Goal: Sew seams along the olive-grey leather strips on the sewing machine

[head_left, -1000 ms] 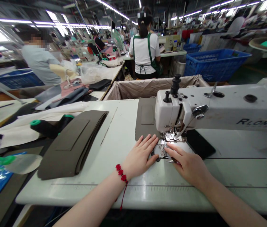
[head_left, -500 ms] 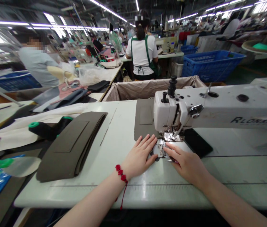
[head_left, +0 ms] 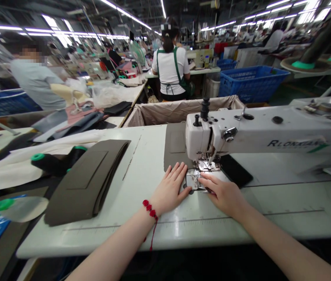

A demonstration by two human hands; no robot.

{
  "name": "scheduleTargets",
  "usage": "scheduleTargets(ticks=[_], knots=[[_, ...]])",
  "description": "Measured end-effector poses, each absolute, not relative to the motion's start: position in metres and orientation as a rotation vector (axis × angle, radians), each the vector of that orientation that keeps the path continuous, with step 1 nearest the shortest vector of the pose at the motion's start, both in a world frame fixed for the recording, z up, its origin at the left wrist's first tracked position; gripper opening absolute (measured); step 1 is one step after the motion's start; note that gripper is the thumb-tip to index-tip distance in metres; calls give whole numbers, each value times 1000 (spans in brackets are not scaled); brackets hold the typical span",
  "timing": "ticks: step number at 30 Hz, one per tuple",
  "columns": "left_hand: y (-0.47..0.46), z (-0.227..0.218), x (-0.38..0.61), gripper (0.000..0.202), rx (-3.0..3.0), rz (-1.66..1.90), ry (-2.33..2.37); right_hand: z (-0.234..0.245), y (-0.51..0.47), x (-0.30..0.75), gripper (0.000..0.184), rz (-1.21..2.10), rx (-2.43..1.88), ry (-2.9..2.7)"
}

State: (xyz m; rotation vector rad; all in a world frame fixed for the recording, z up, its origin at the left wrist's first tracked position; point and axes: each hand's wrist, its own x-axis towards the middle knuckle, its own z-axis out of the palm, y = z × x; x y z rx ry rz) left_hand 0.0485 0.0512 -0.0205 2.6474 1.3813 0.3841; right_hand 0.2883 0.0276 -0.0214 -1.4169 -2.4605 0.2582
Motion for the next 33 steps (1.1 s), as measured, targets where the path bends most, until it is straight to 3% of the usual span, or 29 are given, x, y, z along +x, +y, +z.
scheduleTargets(ticks=[8,16,22,28,33], knots=[[49,-23,51,67,2696,386,1407,-12,22,286,46,234,-1434,-2452],[49,10,34,55,2542,446,1743,8,-5,288,43,299,-1458,-2466],[-6,-14,-7,57,2482,455,1905,10,-101,313,31,842,-1370,-2149],[-80,-14,-36,59,2573,210,1611,-25,-170,341,30,1038,-1748,-1591],[-74,-2,-36,59,2625,104,1415,-32,-174,332,27,1023,-1760,-1619]])
